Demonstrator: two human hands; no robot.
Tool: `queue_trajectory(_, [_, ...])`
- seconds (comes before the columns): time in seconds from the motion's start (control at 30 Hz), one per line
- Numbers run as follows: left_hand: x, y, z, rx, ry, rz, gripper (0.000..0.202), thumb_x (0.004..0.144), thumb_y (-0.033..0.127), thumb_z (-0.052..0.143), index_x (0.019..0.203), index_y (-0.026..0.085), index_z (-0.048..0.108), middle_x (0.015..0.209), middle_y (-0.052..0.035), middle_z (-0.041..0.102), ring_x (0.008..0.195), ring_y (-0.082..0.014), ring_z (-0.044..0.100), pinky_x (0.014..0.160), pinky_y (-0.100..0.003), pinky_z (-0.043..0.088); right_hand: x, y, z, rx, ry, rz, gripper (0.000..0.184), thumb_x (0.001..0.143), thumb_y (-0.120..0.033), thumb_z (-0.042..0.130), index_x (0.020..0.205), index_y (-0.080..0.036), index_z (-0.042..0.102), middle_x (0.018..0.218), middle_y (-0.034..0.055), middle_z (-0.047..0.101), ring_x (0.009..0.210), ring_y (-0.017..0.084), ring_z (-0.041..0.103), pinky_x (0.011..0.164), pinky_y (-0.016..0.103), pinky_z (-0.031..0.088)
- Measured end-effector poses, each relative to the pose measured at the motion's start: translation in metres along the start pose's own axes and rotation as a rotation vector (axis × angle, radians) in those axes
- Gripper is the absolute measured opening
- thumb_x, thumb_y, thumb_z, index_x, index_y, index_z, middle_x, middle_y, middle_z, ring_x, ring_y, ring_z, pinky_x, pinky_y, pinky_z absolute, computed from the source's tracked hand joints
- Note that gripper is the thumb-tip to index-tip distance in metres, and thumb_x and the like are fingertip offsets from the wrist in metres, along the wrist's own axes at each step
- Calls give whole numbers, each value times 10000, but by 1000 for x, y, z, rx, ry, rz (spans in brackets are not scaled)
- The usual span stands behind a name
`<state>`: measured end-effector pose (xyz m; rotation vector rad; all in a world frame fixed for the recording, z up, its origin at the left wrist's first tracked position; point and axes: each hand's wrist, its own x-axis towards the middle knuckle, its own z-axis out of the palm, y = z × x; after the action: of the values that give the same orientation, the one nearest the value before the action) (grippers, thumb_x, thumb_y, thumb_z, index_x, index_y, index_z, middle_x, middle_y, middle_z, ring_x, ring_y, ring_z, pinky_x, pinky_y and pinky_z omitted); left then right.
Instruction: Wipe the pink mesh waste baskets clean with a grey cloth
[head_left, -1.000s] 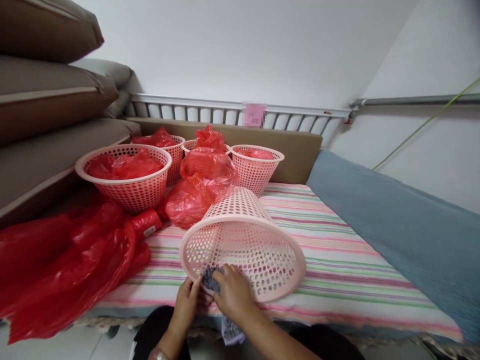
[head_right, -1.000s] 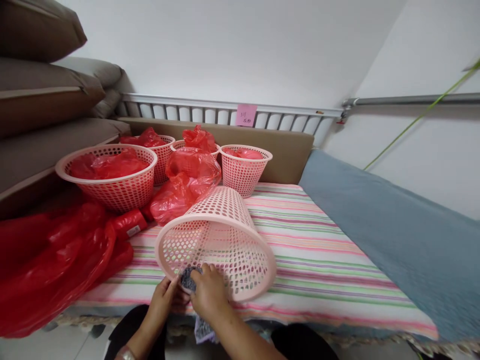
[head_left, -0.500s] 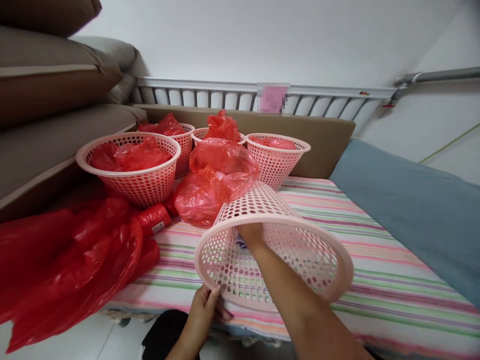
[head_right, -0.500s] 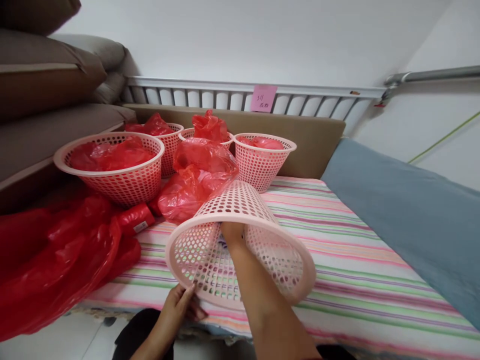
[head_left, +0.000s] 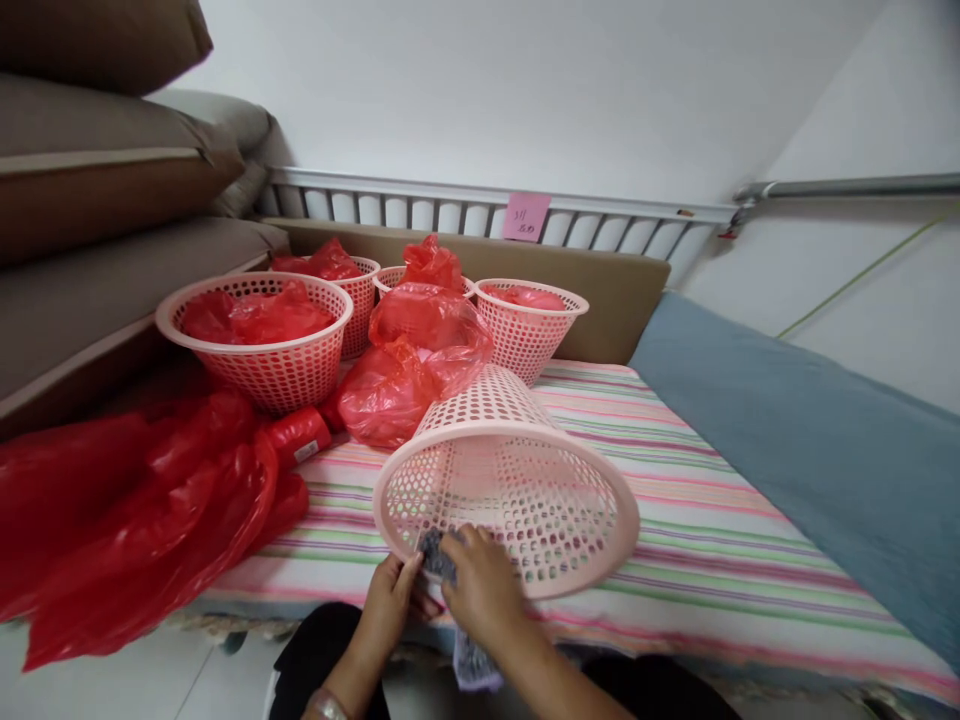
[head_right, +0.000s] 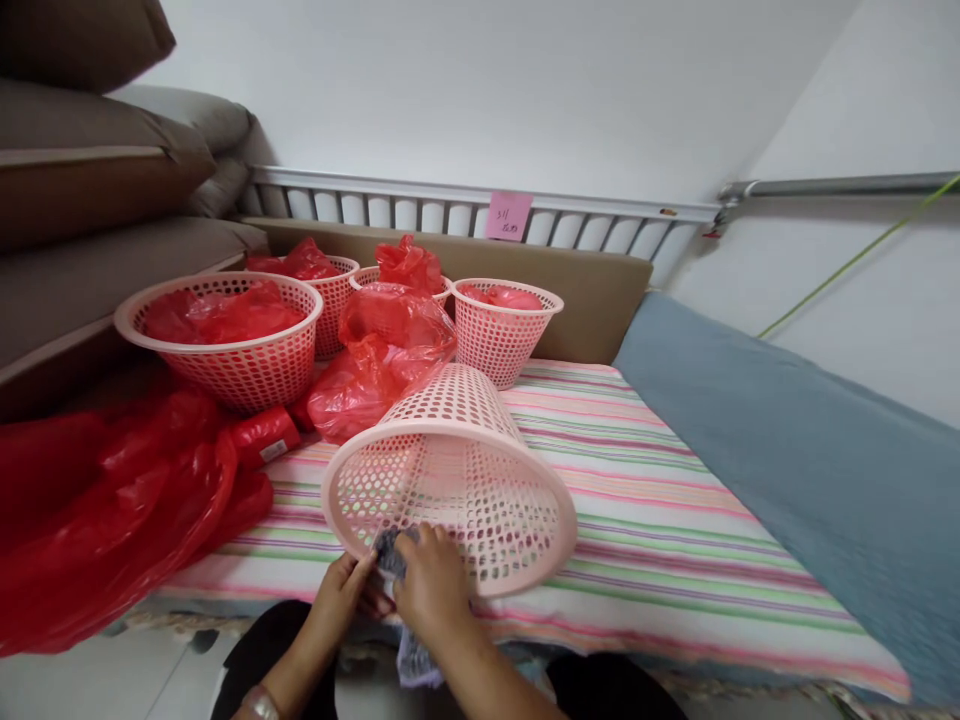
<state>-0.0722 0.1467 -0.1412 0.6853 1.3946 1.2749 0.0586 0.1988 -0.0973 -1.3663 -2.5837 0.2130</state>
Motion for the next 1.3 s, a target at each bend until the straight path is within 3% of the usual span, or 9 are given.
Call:
queue_trajectory(0.13, [0,1,-1,7,-14,5,544,627,696,557,796,179,539,403,-14,621,398,-216,611,422,-291,464,-8,-5,-2,23,-23,-14,257,696,-246,598,952,-265,604,1009,44,560,985,229,481,850,317,349])
queue_trajectory(0.37, [5,-3,1,26,-9,-38,578,622,739,517,766,179,522,385,-35,621,357,-203,596,388,-261,445,91,26,-2,-87,121,189,281,756,-214,527,1020,-227,622,969,85,609,903,236,544,755,321,387])
queue_trajectory(0.5, [4,-3,-1,41,-16,-36,597,638,730,518,817,161,548,404,-34,622,371,-204,603,395,-261,452,146,50,5,-100,183,279,337,834,-191,423,1120,-153,597,1031,147,627,976,266,554,834,372,382])
queue_trajectory(0.6, [1,0,-8,17,46,74,554,708,650,534,969,161,529,523,-26,662,452,-199,626,431,-264,475,168,61,9,-95,211,273,359,887,-227,357,1159,-159,580,1077,129,631,1057,249,526,932,381,329])
queue_trajectory(0.7, [2,4,-14,1,129,185,416,778,555,528,938,171,537,592,-12,657,526,-183,626,490,-258,489,174,67,10,-85,203,236,377,902,-255,338,1205,-182,550,1085,98,637,1077,237,516,947,377,321])
queue_trajectory(0.9, [6,4,-13,-26,166,186,425,731,584,562,831,171,564,518,10,607,508,-195,610,487,-275,502,146,59,2,-66,122,190,350,799,-204,461,1116,-215,610,1058,97,633,990,247,548,835,335,376])
queue_trajectory(1.0, [6,3,-11,-49,165,179,430,715,601,565,787,178,566,492,11,598,495,-198,612,466,-271,498,104,38,1,-59,86,163,287,747,-202,508,997,-213,647,943,89,634,894,238,556,774,317,378])
queue_trajectory(1.17, [5,5,-9,-66,187,201,401,692,590,591,748,195,550,467,26,587,454,-194,600,444,-278,501,25,1,5,52,58,-24,282,699,-250,588,979,-272,608,999,33,582,961,211,493,835,290,332])
queue_trajectory(1.3, [3,8,-9,-54,189,181,441,666,620,593,759,191,555,472,9,612,452,-209,611,452,-301,515,16,-9,5,72,41,-51,257,700,-263,591,957,-264,601,1003,38,565,973,219,475,837,302,328])
